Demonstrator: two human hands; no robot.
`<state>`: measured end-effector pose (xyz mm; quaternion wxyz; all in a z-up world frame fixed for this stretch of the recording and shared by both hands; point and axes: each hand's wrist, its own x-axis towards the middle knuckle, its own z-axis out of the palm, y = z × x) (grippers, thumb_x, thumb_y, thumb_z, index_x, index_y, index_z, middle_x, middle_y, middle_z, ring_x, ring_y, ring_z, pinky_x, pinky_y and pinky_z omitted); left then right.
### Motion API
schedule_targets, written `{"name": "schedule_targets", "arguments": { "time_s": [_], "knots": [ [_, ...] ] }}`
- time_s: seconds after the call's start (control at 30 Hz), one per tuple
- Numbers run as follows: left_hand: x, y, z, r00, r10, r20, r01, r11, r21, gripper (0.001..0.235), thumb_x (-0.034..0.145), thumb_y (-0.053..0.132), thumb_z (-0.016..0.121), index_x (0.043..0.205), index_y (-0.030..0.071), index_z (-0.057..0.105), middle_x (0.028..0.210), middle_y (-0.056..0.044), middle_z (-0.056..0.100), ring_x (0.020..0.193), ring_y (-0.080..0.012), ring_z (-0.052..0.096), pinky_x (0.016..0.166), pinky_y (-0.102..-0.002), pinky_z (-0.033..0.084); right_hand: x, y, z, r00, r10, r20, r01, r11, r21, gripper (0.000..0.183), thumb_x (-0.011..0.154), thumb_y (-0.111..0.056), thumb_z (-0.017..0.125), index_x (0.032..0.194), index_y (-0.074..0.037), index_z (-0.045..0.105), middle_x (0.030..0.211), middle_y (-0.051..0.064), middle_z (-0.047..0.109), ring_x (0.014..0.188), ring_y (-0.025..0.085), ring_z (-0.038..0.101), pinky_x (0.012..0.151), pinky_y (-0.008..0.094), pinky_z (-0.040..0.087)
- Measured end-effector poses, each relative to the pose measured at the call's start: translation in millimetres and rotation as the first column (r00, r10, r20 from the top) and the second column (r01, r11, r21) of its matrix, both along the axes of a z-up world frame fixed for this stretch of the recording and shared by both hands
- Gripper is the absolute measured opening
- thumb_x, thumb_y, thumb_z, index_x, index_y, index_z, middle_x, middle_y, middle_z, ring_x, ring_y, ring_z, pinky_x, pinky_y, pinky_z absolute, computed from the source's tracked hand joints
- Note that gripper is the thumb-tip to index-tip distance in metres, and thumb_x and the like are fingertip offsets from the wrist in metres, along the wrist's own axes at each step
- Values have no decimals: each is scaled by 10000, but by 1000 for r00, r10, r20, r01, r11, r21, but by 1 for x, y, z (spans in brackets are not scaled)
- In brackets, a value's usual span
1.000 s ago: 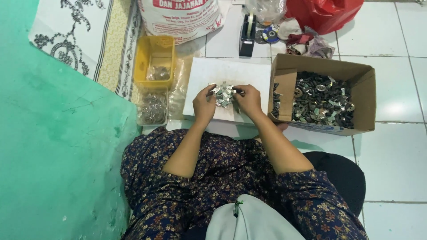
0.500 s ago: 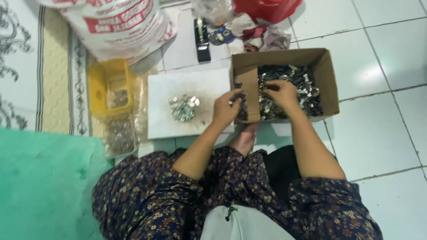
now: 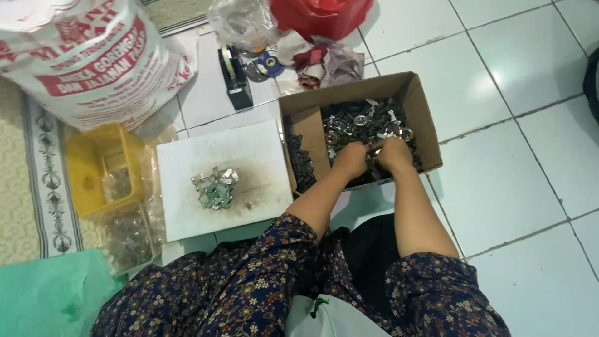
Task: Sorting and inspecting small metal hinges or components from a box and placing them on a board
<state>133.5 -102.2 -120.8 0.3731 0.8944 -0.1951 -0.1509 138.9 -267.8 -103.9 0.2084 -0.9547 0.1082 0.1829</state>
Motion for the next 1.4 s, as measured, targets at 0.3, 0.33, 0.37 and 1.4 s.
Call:
{"name": "schedule_targets", "arguments": {
  "time_s": [0.3,0.33,0.37,1.4],
  "knots": [
    [-23,10,69,999,34,8,-35,958,285,257,912,124,648,1111,6,759,1279,-192,613,1151,-350,576,981,-439,575,-9,24,46,985,23,-174,-23,1000,1,351,853,-71,669,1179,-103,795,1155,245,756,1125,452,695,952,554,555],
    [-21,9,52,999,36,7,-36,957,287,257,912,124,648,1111,6,759,1279,-192,613,1151,-350,576,981,-439,575,-9,23,45,984,25,-175,-25,1000,4,351,853,-71,669,1179,-103,795,1155,245,756,1125,452,695,952,554,555],
    [-19,8,35,999,41,16,-44,959,281,258,907,171,670,1109,39,762,1271,-173,615,1149,-342,573,959,-441,585,-9,22,44,984,28,-177,-25,999,20,349,836,-83,697,1170,-102,797,1144,243,759,1117,452,697,942,557,557],
    [-23,38,22,785,412,-462,-613,627,-481,257,942,329,786,1130,153,778,1130,-98,739,1053,-221,696,783,-317,627,-12,20,47,992,-80,97,-3,757,653,198,861,-188,823,1024,-79,797,915,177,763,909,268,721,781,391,556]
  ]
}}
